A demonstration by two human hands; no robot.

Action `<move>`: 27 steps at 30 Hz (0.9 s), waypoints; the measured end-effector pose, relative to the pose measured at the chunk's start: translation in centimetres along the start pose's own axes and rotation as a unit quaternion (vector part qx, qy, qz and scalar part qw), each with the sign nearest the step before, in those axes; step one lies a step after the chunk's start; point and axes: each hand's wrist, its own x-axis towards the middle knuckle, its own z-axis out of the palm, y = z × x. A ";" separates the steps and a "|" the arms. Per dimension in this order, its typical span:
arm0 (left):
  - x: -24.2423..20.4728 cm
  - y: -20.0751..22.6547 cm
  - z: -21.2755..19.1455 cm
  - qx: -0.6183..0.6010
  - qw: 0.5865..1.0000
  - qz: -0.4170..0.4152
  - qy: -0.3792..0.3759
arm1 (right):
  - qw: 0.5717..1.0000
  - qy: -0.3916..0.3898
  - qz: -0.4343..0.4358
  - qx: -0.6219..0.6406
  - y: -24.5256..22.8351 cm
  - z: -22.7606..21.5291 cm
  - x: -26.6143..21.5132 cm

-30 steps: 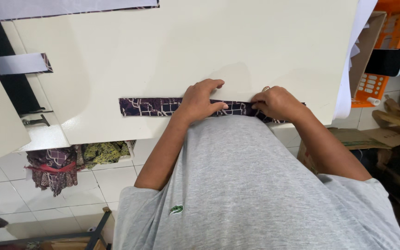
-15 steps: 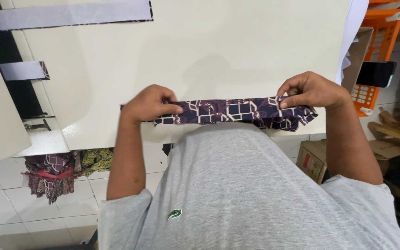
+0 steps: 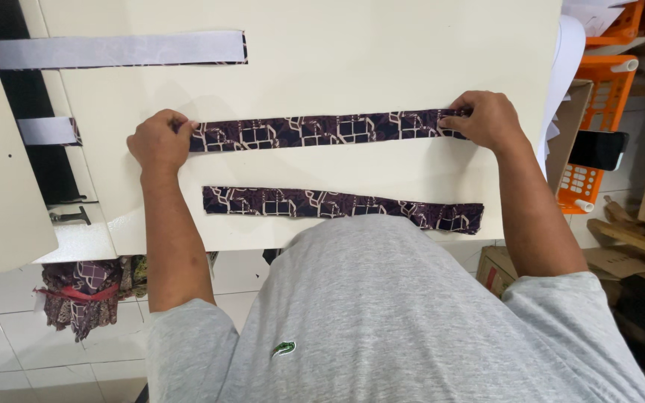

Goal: The person repeatedly feeds patterned fabric strips through a white industrial machine, aligning them with a white backing strip and guiding them through the feed slot. The person handles multiple strips one at a time, repositioning them on the table between passes.

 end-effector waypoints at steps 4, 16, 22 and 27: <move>0.1 -2.6 1.4 0.014 0.986 0.077 0.150 | 0.994 0.083 -0.073 0.005 3.6 -0.2 0.0; -3.3 -2.0 2.3 -0.025 0.967 0.141 0.210 | 0.899 0.374 0.071 0.216 20.2 -1.0 4.4; -4.6 -0.1 1.9 -0.034 0.968 0.149 0.199 | 0.884 0.377 0.044 0.275 23.1 -2.3 3.9; -5.9 1.9 0.9 -0.039 0.968 0.162 0.189 | 0.869 0.385 -0.040 0.309 23.1 -4.8 2.2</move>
